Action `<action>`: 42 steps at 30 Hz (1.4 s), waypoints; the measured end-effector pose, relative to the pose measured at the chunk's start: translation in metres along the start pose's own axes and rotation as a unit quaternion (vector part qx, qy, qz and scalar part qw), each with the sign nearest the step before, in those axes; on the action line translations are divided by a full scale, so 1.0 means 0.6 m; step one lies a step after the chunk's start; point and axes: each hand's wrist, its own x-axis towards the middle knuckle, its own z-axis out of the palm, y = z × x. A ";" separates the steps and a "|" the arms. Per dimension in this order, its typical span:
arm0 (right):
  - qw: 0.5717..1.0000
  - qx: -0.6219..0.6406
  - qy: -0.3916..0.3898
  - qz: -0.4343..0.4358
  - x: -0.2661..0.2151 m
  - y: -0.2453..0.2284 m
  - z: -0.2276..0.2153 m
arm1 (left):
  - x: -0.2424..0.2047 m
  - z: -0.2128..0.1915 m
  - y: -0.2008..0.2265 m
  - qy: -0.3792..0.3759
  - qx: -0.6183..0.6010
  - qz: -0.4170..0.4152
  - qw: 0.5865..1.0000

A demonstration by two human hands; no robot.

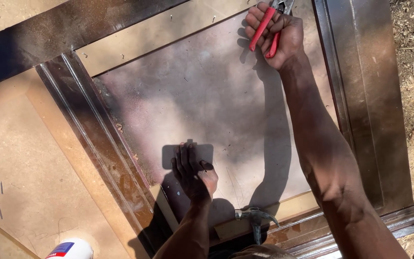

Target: Hammering wooden strips onto a furniture frame using a hammer and nails, with occasional use of pliers for adjustments.

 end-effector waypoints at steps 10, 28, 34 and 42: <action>0.999 0.030 -0.035 -0.007 0.022 -0.001 -0.014 | 0.000 0.013 -0.004 -0.013 0.011 -0.002 1.000; 1.000 -0.001 0.014 -0.017 -0.010 0.011 0.010 | -0.012 0.001 -0.006 -0.017 -0.005 0.008 1.000; 1.000 0.004 0.010 -0.016 -0.017 0.006 0.015 | -0.008 -0.007 -0.003 0.001 -0.009 0.017 1.000; 0.989 0.082 -0.120 0.023 0.001 0.004 -0.019 | 0.003 -0.011 0.006 0.009 0.000 0.016 1.000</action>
